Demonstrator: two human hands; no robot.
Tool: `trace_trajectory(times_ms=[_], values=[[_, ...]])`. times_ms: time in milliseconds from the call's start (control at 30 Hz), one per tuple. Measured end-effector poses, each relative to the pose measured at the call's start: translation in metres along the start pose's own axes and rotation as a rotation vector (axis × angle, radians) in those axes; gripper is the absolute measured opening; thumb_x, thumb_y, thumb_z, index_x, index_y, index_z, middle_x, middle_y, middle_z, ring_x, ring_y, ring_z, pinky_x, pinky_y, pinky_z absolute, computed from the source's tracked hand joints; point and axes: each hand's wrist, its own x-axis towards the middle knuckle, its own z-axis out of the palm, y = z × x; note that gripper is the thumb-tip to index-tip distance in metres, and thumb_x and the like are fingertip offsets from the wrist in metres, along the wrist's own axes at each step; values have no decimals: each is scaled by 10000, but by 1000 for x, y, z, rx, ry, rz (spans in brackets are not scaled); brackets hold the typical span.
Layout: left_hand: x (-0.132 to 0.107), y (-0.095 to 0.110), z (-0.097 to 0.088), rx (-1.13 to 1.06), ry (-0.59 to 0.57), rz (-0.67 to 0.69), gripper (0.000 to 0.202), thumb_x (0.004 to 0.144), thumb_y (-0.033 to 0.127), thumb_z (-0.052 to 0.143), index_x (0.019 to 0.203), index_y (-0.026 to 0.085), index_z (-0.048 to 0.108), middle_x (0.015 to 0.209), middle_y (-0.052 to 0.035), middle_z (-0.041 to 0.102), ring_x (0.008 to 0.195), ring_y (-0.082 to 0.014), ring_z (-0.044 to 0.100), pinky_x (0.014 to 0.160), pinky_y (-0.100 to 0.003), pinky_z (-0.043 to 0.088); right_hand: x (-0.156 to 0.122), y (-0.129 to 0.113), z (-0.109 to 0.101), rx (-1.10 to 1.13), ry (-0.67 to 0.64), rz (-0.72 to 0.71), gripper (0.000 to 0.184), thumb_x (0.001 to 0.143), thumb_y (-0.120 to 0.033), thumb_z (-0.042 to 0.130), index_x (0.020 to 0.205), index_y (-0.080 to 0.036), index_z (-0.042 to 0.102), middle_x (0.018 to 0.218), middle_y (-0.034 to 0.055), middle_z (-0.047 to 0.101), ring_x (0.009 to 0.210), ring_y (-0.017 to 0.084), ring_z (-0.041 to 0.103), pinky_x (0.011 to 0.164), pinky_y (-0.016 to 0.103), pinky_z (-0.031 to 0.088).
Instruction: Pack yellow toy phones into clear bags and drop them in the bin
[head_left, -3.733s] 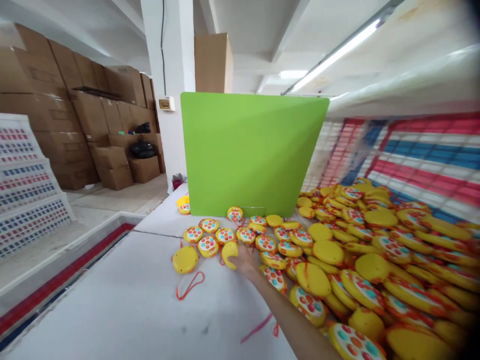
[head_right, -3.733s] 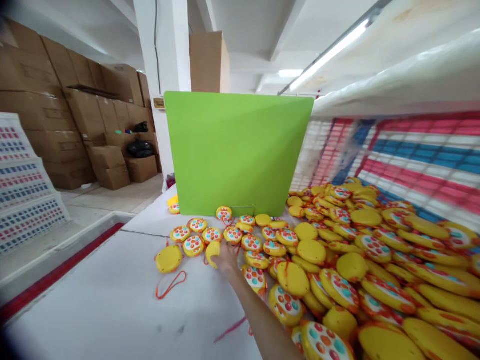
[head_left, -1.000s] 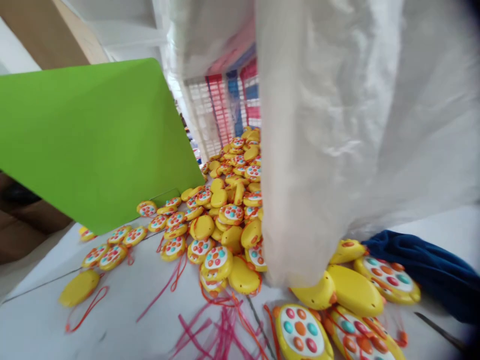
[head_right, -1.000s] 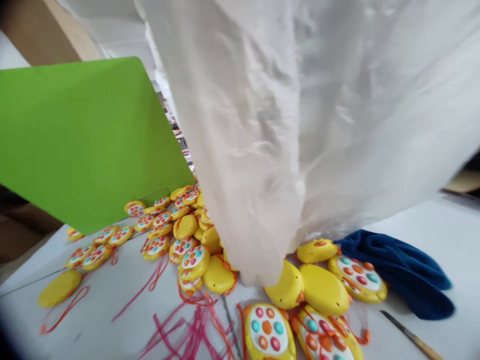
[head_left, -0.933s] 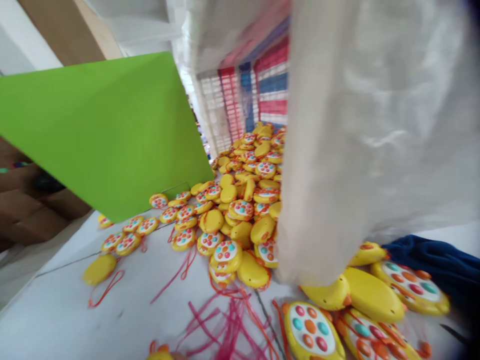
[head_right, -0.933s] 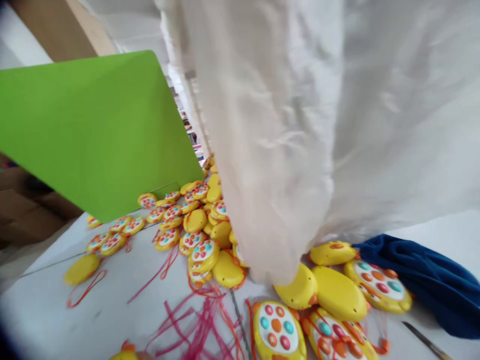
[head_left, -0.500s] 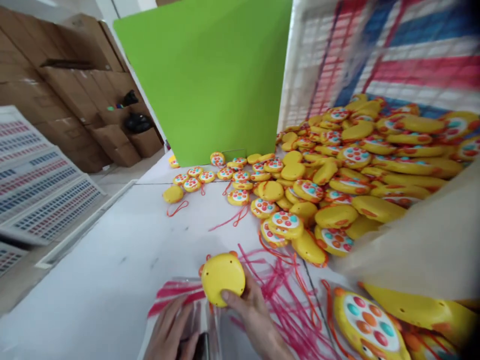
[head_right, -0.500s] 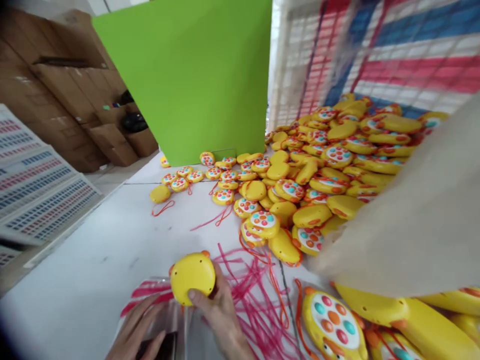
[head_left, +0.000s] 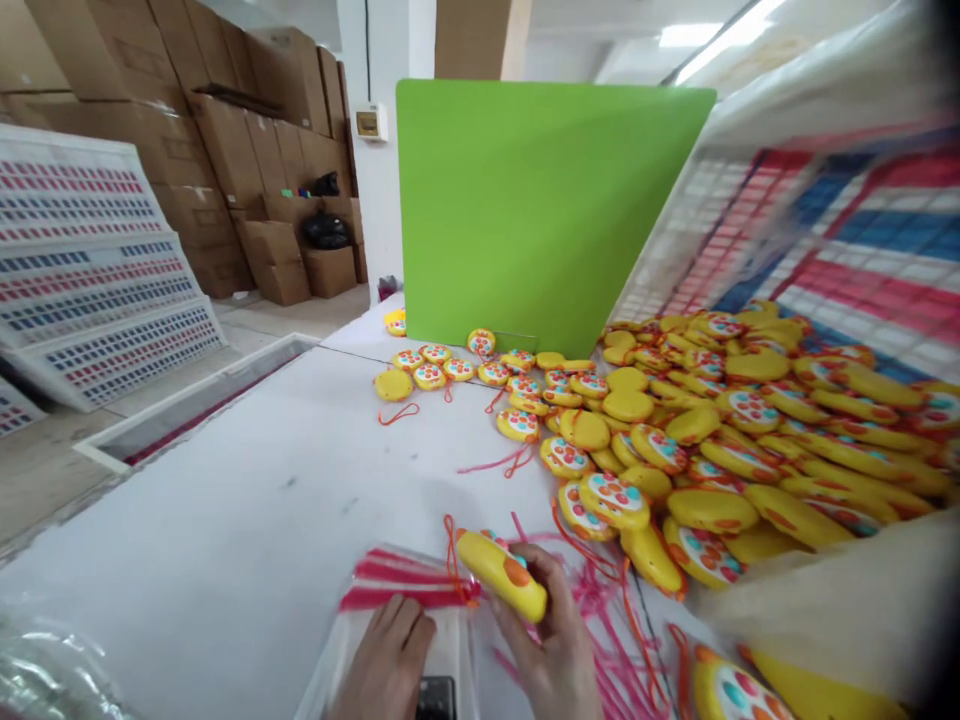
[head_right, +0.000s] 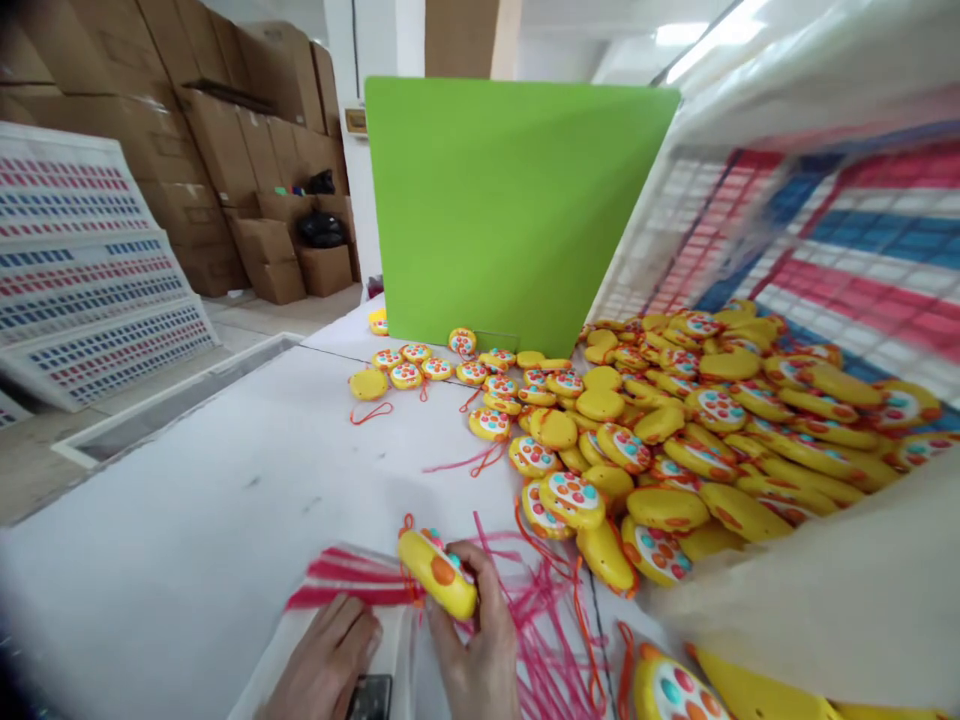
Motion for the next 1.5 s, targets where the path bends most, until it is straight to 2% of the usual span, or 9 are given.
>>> trace_trajectory(times_ms=[167, 267, 367, 500, 667, 800, 933, 1367, 1500], values=[[-16, -11, 2, 188, 130, 76, 304, 797, 205, 515, 1096, 157, 542, 1078, -103, 608, 951, -246, 562, 792, -339, 487, -8, 0, 7, 49, 56, -18, 289, 768, -272, 610, 1035, -209, 518, 1122, 99, 575, 1047, 232, 560, 845, 299, 481], [-22, -16, 5, 182, 133, 60, 236, 805, 181, 501, 1028, 189, 576, 927, -66, 648, 815, -217, 598, 710, -312, 505, -13, -8, 16, 123, 99, 92, 293, 746, -346, 639, 992, -217, 544, 1101, 97, 590, 1006, 245, 581, 806, 301, 494], [-18, -14, -1, -40, 135, -27, 174, 789, 158, 488, 919, 206, 593, 851, -52, 641, 763, -200, 609, 679, -297, 522, -16, -16, 23, 208, 110, 170, 301, 689, -377, 697, 934, -246, 579, 1047, 67, 617, 952, 244, 603, 779, 291, 501], [-4, -3, -34, -413, 252, -158, 440, 796, 265, 550, 1216, 201, 434, 1164, -100, 579, 1043, -213, 567, 846, -293, 505, -24, -11, 37, 381, 7, 210, 329, 651, -473, 704, 835, -235, 568, 929, 63, 640, 818, 227, 629, 695, 284, 510], [6, 2, -65, -646, 193, -69, 245, 830, 250, 533, 1073, 233, 512, 1060, -34, 626, 954, -145, 602, 825, -205, 497, -41, 7, 54, 381, -42, 235, 456, 686, -497, 672, 1030, -233, 532, 965, 84, 632, 842, 226, 621, 701, 300, 513], [-2, -2, -62, -519, 159, -38, 304, 822, 165, 504, 1117, 237, 499, 1073, -53, 613, 958, -153, 596, 832, -218, 498, -45, 6, 55, 201, -56, 57, 406, 739, -400, 654, 1100, -235, 566, 1057, 94, 610, 982, 237, 579, 812, 302, 493], [-11, -2, -53, -404, 145, 0, 430, 788, 81, 485, 1171, 274, 458, 1097, -25, 594, 992, -133, 579, 857, -196, 484, -45, -3, 55, 127, -109, -48, 233, 787, -363, 603, 993, -256, 625, 941, 58, 642, 875, 210, 607, 760, 277, 508], [-4, 10, -48, -379, 85, -13, 418, 808, 61, 425, 1180, 252, 428, 1143, -30, 568, 1046, -136, 539, 902, -234, 465, -44, -18, 45, -42, -118, -50, 204, 815, -260, 564, 1019, -250, 552, 923, 32, 635, 841, 175, 620, 722, 236, 502], [-13, 1, -46, -234, 167, -162, 399, 832, 148, 462, 1221, 204, 393, 1182, -83, 543, 1087, -186, 521, 909, -307, 474, -33, -17, 32, -145, -239, 132, 285, 793, -294, 573, 1067, -222, 545, 975, 59, 656, 863, 198, 628, 723, 249, 518]])
